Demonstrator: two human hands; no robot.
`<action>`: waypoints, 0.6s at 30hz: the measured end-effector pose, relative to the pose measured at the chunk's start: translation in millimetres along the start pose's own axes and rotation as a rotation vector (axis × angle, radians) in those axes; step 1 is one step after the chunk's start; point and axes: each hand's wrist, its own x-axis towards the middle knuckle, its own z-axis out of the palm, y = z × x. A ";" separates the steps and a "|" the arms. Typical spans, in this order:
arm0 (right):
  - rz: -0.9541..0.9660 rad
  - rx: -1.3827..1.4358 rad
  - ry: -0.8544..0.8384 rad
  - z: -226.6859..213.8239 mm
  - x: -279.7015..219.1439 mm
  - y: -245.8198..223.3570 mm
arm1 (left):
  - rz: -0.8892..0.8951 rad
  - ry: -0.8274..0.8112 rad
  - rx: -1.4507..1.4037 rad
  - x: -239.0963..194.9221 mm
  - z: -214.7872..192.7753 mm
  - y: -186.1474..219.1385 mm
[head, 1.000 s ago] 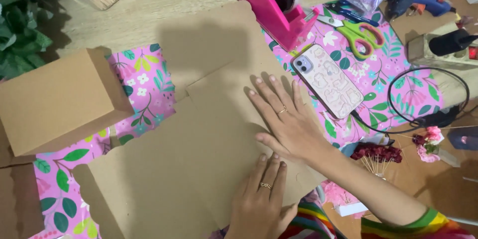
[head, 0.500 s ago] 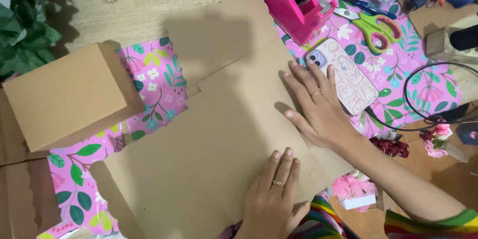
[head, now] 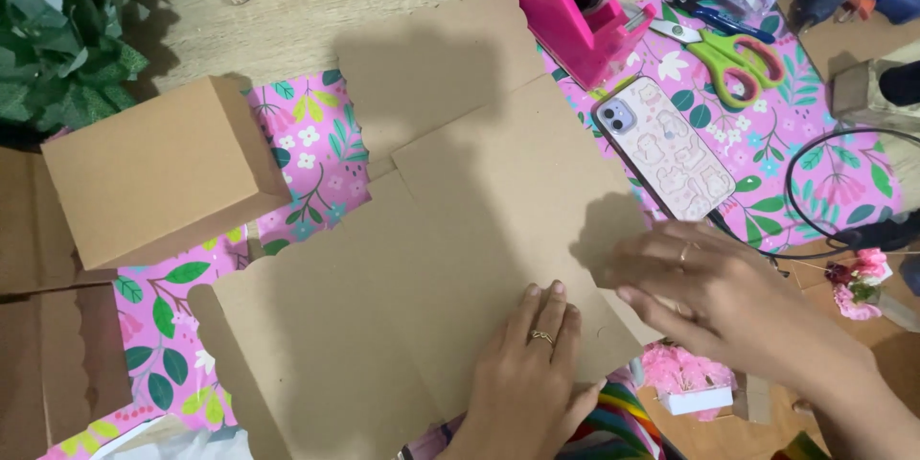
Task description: The person assembles a flat cardboard box by folding the side flaps and tucking the tabs into slots to form the box structure. They work on a table with a pink floral mat, surrounded by other crafting supplies.
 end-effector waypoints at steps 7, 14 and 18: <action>0.155 0.245 -0.213 30.9 -50.2 9.1 | 0.022 -0.070 0.020 0.3 -0.3 -4.9; 0.049 0.125 -0.157 48.5 -48.5 16.5 | 0.043 -0.151 -0.089 8.5 -18.5 -15.3; -0.021 0.292 -0.023 50.0 -25.5 28.3 | 0.061 -0.261 -0.219 4.3 -30.5 -26.8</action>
